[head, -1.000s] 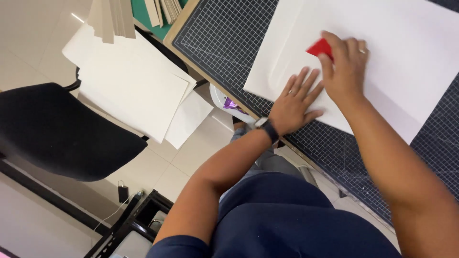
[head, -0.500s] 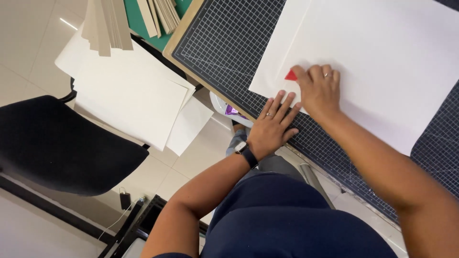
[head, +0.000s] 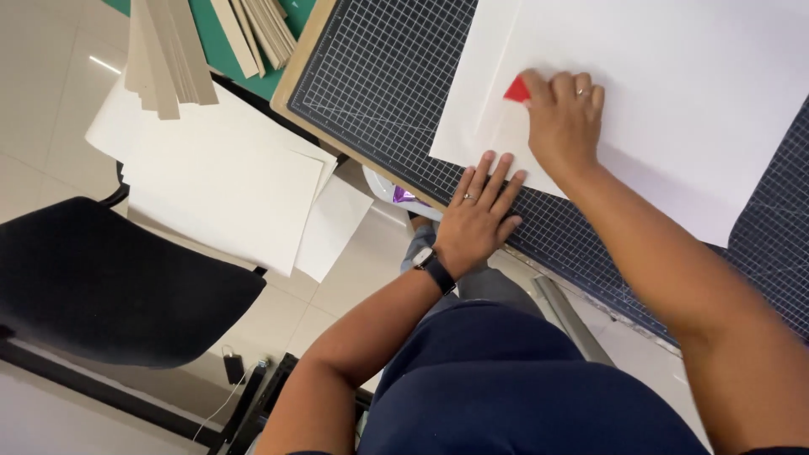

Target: Attaching reinforcement cardboard strips to a white board using adhesive and a squeegee.

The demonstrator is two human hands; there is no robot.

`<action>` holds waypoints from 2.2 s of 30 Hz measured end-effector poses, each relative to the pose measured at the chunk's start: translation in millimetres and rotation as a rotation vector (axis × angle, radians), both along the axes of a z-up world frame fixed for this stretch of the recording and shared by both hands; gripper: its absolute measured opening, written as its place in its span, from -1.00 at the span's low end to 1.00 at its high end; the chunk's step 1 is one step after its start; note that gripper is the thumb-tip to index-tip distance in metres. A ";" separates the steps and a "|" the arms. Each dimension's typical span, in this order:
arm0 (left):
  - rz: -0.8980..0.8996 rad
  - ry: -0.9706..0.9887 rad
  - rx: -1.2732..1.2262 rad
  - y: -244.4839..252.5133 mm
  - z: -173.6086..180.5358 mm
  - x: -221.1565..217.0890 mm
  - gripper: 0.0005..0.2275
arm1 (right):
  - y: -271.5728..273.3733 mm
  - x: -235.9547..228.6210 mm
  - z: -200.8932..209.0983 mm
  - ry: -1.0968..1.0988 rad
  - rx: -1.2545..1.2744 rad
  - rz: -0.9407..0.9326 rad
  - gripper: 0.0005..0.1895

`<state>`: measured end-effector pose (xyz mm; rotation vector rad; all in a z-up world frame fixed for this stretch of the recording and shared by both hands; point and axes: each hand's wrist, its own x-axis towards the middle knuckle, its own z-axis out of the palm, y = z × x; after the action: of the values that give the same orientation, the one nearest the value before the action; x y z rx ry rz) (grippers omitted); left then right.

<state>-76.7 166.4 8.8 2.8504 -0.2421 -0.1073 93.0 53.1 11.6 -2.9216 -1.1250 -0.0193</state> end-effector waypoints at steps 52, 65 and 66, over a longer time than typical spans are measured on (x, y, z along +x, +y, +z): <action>0.115 -0.300 -0.098 -85.4 -57.1 166.5 -0.55 | -41.1 145.3 -16.2 0.003 -0.037 0.240 -0.68; 0.227 -0.307 -0.069 -116.4 -58.9 164.2 -0.46 | -25.1 150.8 -28.3 -0.141 -0.025 0.369 -0.69; 0.225 -0.323 -0.068 -118.1 -56.3 161.5 -0.46 | -19.7 151.7 -29.4 -0.157 -0.025 0.368 -0.69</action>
<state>84.8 48.3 -47.6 2.7907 0.0131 0.4005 244.7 33.4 -17.8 -2.7234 -1.6795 -0.2360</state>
